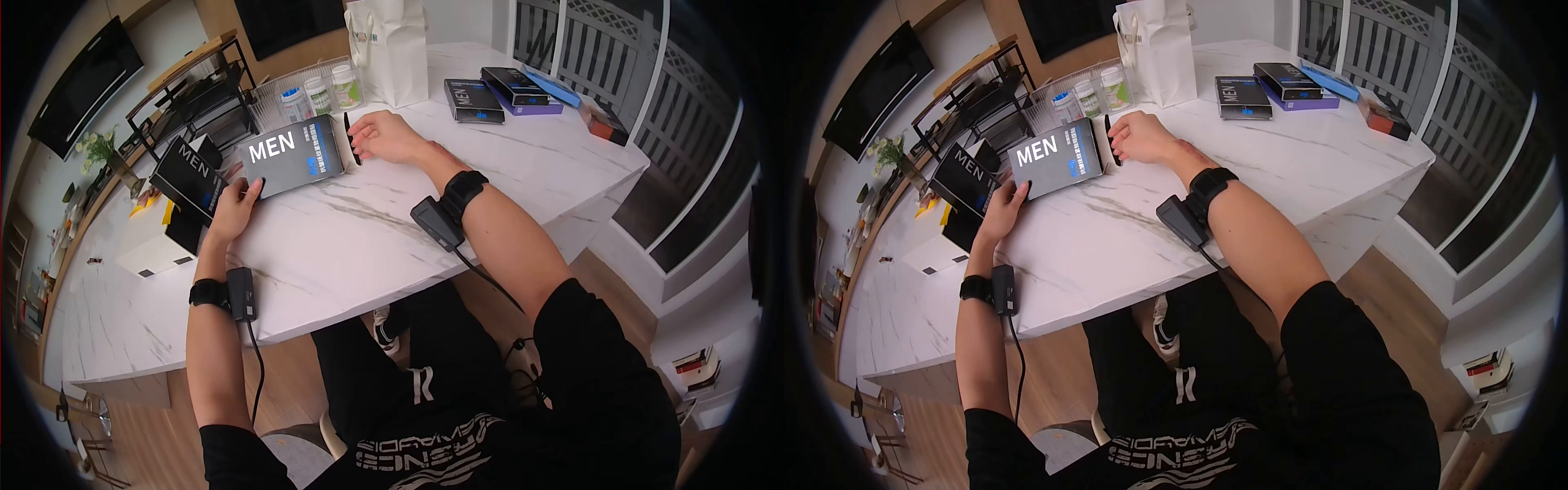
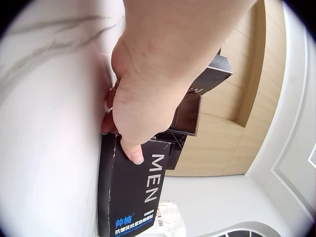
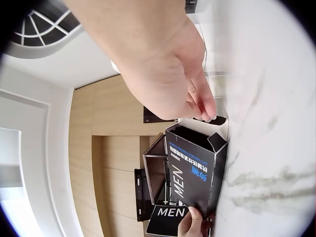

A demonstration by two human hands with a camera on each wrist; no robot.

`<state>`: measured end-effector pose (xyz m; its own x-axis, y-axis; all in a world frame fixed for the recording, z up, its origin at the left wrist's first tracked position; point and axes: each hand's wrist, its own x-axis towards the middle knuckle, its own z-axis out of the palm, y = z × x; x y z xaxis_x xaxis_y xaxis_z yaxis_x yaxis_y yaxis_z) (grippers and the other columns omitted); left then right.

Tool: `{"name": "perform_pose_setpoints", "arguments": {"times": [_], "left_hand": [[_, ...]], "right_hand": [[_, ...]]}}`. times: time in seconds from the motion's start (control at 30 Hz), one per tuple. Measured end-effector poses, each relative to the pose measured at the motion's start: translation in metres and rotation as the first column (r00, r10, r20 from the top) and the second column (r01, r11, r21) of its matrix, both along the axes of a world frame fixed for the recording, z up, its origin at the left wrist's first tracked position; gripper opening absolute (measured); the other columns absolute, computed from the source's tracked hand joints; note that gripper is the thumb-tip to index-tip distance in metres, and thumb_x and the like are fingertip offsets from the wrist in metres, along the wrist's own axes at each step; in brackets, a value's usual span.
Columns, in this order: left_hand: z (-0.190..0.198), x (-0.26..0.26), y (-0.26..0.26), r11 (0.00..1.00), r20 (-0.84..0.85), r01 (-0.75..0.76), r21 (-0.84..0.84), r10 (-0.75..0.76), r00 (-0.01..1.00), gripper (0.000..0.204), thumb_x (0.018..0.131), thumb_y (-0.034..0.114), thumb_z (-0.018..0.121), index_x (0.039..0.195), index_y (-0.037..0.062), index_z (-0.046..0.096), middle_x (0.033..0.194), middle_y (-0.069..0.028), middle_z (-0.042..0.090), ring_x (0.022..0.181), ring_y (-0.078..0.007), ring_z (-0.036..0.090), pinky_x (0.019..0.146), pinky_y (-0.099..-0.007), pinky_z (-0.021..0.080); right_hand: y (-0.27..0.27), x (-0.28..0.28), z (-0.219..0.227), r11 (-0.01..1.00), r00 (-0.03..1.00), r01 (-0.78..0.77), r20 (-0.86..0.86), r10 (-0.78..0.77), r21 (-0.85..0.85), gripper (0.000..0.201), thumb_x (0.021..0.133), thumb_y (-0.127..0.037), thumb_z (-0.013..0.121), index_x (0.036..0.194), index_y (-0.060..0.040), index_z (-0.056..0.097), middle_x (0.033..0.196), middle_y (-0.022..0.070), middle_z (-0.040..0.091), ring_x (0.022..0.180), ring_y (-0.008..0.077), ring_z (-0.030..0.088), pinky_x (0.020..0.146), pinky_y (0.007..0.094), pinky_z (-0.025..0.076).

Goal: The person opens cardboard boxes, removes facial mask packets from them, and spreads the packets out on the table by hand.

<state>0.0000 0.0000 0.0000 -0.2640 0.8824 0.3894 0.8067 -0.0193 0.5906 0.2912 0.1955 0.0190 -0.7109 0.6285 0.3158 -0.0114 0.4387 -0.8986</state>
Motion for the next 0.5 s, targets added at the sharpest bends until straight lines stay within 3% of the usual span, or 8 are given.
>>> {"name": "perform_pose_setpoints", "arguments": {"times": [0.13,0.2,0.33,0.4,0.5], "left_hand": [[0.001,0.005,-0.002,1.000,-0.006,-0.004,0.019,0.004,1.000,0.056,0.097,0.045,0.056,0.099,-0.0108,0.061,0.077,-0.0171,0.064,0.073,-0.0208,0.059,0.071,-0.0334,0.048],[0.001,0.006,-0.002,1.000,-0.012,-0.016,0.026,0.016,1.000,0.054,0.097,0.043,0.058,0.099,-0.0110,0.060,0.078,-0.0189,0.065,0.073,-0.0226,0.061,0.071,-0.0346,0.048],[0.000,0.003,-0.001,1.000,-0.053,0.008,0.030,-0.006,0.999,0.052,0.097,0.040,0.058,0.100,-0.0113,0.060,0.080,-0.0213,0.065,0.073,-0.0251,0.062,0.071,-0.0356,0.049],[-0.001,0.002,-0.001,0.999,-0.046,-0.011,0.041,0.012,0.999,0.050,0.097,0.038,0.058,0.103,-0.0111,0.060,0.081,-0.0230,0.066,0.075,-0.0275,0.064,0.072,-0.0364,0.049],[-0.001,0.001,0.000,0.999,-0.041,0.012,0.047,-0.010,0.999,0.048,0.097,0.037,0.058,0.106,-0.0100,0.061,0.083,-0.0233,0.067,0.077,-0.0286,0.065,0.074,-0.0364,0.049]], "right_hand": [[-0.013,0.005,0.012,0.998,0.997,0.058,-0.054,-0.057,0.003,0.024,0.087,0.000,0.059,0.110,0.0090,0.062,0.089,0.0144,0.070,0.076,0.0189,0.071,0.068,0.0294,0.059],[-0.022,0.007,0.022,0.998,0.983,-0.032,-0.185,0.022,-0.052,0.026,0.087,-0.002,0.061,0.110,0.0105,0.062,0.092,0.0156,0.070,0.077,0.0198,0.072,0.068,0.0283,0.058],[-0.012,-0.003,0.008,0.997,0.989,-0.040,-0.148,0.030,-0.067,0.030,0.087,-0.004,0.062,0.112,0.0126,0.061,0.095,0.0174,0.070,0.079,0.0203,0.072,0.070,0.0285,0.058],[-0.008,-0.002,0.005,0.998,0.999,-0.038,-0.022,0.037,-0.049,0.033,0.090,-0.002,0.061,0.119,0.0134,0.055,0.105,0.0199,0.066,0.093,0.0231,0.070,0.077,0.0292,0.059],[-0.005,-0.005,-0.001,0.990,0.991,-0.062,-0.125,0.046,-0.123,0.039,0.083,-0.004,0.064,0.117,0.0146,0.058,0.101,0.0199,0.070,0.083,0.0208,0.071,0.072,0.0293,0.058]]}}
